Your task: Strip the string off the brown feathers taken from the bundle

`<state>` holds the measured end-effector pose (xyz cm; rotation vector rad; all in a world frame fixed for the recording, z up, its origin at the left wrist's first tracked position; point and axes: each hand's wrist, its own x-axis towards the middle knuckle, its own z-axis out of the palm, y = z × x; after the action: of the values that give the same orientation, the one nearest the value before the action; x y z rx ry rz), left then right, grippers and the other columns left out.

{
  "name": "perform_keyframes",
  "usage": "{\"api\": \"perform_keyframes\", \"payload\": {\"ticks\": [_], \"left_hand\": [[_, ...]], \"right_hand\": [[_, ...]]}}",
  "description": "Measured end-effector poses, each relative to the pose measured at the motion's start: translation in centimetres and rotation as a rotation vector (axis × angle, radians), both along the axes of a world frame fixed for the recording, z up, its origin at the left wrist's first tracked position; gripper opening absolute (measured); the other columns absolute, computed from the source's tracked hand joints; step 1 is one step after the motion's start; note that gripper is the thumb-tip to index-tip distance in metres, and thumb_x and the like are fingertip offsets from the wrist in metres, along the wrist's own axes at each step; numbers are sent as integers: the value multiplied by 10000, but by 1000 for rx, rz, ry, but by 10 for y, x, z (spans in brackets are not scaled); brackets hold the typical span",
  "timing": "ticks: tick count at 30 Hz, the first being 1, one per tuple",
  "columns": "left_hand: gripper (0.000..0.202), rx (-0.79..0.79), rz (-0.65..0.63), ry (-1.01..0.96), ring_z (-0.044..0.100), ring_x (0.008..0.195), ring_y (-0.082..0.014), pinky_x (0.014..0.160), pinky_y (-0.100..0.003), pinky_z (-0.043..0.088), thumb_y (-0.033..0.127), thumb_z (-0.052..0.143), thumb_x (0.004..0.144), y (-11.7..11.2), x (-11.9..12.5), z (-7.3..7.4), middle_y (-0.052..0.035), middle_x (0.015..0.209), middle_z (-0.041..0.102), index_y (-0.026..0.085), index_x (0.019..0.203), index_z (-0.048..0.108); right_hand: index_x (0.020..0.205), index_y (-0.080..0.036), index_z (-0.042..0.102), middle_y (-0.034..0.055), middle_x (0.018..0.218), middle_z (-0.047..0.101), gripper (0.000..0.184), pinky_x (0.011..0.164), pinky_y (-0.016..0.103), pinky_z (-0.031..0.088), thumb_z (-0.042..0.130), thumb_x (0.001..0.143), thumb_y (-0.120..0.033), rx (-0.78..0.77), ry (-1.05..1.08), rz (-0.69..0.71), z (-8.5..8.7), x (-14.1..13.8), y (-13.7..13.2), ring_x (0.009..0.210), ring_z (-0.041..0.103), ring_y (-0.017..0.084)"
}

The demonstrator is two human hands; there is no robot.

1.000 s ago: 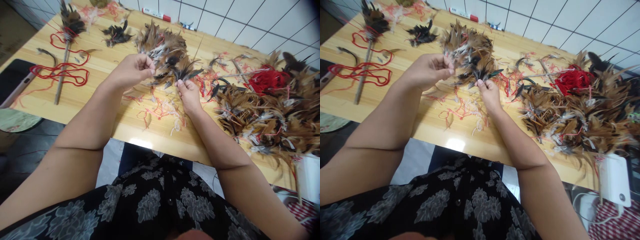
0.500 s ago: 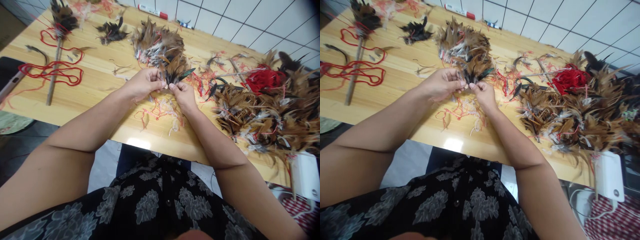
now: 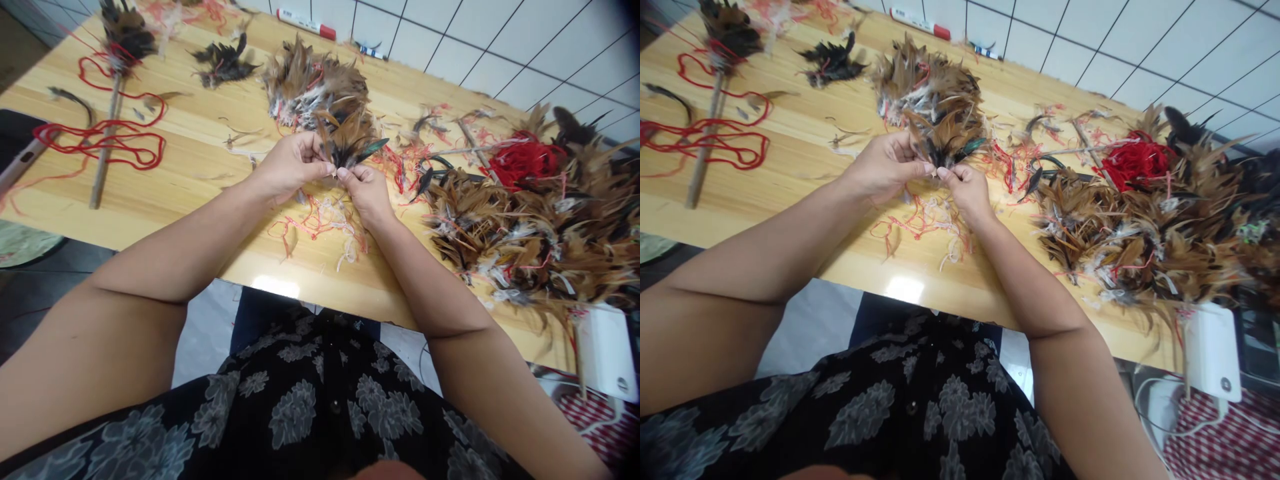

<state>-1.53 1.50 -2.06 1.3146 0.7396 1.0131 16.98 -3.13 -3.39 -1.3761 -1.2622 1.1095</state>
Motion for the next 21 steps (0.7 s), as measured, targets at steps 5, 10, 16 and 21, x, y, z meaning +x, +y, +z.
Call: {"api": "perform_keyframes", "payload": {"ticks": [5,10,16,21], "left_hand": [[375,19,66,-1,633,755,-148,774,-304,499,5,966,740,-3,5,2,49,774,717,216,791,660],[364,66,116,112,565,692,-113,717,-284,426,-94,864,784,-6,8,5,63,721,651,207,774,661],[355,8,47,37,709,800,-177,777,-312,544,94,1022,835,-6,4,3,9,835,737,208,872,688],[327,-39,27,-14,704,740,-172,732,-326,535,165,1030,894,-1,-1,2,8,787,691,210,914,707]], "right_hand": [[669,-242,469,-53,702,361,668,703,298,359,942,988,-588,2,-10,15,2,-1,-1,738,374,125],[687,-250,478,-56,708,376,692,708,296,389,1022,881,-631,1,-14,9,3,-3,1,766,418,133],[759,-239,587,-43,762,538,495,779,290,458,974,953,-480,-5,1,-31,-3,-4,2,827,501,145],[821,-234,657,-43,796,579,378,783,294,445,911,1017,-434,21,8,-55,-5,-1,2,812,514,142]]}}
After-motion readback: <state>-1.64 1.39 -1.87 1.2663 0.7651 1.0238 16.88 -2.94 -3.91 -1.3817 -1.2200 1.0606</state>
